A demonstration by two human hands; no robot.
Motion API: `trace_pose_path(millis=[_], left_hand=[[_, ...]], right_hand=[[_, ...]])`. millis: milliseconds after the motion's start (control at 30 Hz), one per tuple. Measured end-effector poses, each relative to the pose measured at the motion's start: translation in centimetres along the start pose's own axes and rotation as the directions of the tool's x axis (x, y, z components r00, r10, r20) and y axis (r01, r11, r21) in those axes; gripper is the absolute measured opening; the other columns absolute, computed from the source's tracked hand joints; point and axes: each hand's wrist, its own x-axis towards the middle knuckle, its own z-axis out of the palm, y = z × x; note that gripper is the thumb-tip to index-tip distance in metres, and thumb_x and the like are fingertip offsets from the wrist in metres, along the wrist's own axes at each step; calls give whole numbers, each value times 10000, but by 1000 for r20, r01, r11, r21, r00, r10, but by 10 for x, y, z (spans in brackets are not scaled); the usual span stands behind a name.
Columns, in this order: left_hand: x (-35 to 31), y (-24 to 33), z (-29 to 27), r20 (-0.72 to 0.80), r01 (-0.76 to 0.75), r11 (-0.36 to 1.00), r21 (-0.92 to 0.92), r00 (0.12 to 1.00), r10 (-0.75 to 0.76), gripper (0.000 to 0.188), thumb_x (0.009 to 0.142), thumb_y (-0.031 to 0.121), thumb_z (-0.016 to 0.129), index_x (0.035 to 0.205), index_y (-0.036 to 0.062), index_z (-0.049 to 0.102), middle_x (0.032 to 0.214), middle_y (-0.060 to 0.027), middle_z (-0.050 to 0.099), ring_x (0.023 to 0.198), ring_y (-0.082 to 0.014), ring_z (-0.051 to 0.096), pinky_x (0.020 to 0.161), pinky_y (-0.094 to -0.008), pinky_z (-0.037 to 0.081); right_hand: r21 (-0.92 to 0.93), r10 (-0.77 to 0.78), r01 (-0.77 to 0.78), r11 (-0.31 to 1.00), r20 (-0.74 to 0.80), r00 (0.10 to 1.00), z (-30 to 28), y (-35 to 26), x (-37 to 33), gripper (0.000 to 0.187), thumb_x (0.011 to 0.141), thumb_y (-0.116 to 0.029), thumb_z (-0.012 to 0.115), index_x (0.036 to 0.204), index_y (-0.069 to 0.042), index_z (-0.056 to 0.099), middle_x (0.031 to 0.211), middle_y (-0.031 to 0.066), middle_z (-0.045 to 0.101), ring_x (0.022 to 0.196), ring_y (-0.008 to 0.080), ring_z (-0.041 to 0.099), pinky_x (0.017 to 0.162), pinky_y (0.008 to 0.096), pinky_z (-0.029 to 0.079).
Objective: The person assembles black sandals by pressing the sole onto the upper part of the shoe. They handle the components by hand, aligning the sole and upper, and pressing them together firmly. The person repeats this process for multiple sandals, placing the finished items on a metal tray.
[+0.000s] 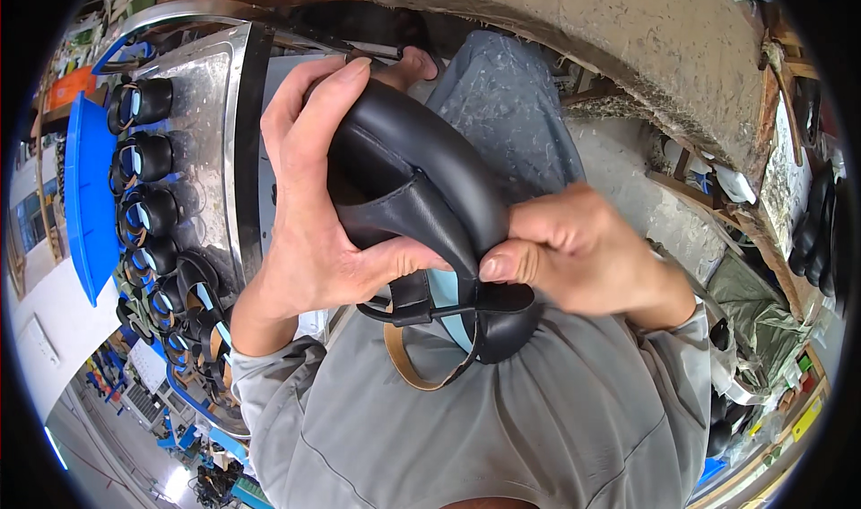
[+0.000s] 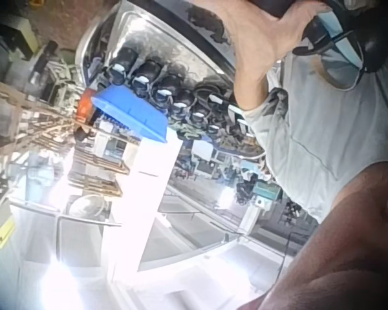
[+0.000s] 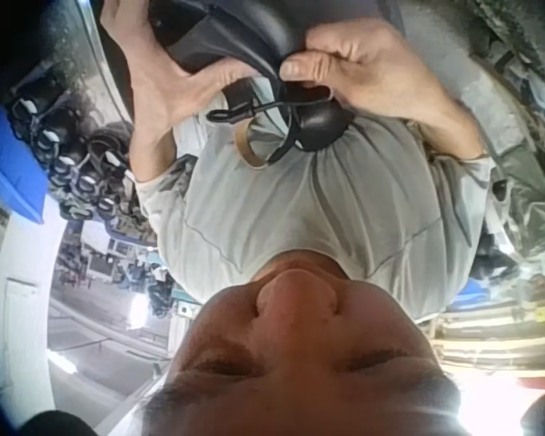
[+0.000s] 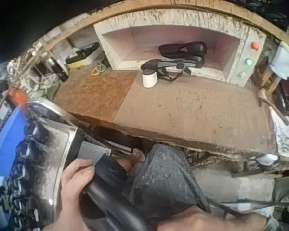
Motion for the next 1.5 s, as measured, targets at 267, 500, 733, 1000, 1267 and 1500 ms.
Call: trace_pose_path(millis=[267, 500, 733, 1000, 1267, 1500], left_hand=[[1, -5, 3, 36, 67, 998, -11, 997, -66, 1239, 479, 619, 830, 1397, -16, 291, 1387, -182, 337, 1253, -301, 387, 1037, -399, 315], [22, 16, -2, 45, 291, 672, -681, 932, -359, 791, 736, 328, 771, 1334, -10, 380, 1175, -143, 498, 1025, -202, 542, 895, -302, 435], [22, 22, -12, 63, 342, 836, -429, 935, -349, 681, 730, 225, 795, 1277, 3, 455, 1125, -130, 513, 979, -213, 503, 879, -329, 418], [36, 41, -16, 27, 137, 960, -245, 990, -135, 660, 711, 208, 796, 1250, -7, 482, 1056, -158, 545, 922, -275, 512, 846, -334, 424], [44, 39, 3, 177, 277, 850, -448, 960, -219, 898, 765, 200, 767, 1438, -24, 216, 1278, -160, 452, 1189, -271, 469, 1017, -344, 348], [20, 28, 52, 300, 305, -11, -952, 930, -214, 910, 861, 651, 441, 1453, 7, 192, 1432, -131, 349, 1316, -222, 367, 1071, -366, 314]], right_hand=[[-197, -259, 214, 957, -241, 935, 23, 24, -5, 351, 881, -288, 649, 690, -26, 514, 581, 80, 519, 476, 191, 512, 444, 324, 388], [15, -214, 220, 975, -187, 959, -7, -14, 14, 335, 889, -305, 646, 748, -11, 567, 579, 14, 461, 548, 59, 431, 457, 273, 341], [-349, -376, 260, 900, -325, 868, 1, -11, 8, 332, 909, -322, 605, 797, -9, 605, 593, 99, 504, 532, 210, 502, 508, 313, 420], [-85, -139, 129, 988, -126, 982, -24, -49, 8, 382, 944, -341, 565, 820, 12, 643, 551, 0, 407, 559, 53, 363, 477, 258, 337], [-225, -403, 355, 908, -233, 885, -25, -43, 27, 407, 871, -211, 654, 1222, -35, 549, 1064, 155, 633, 952, 248, 640, 817, 327, 495], [-123, -557, 556, 822, 30, 830, -54, -35, 39, 413, 810, -77, 698, 1201, -3, 586, 1104, 126, 638, 984, 228, 597, 880, 334, 453]])
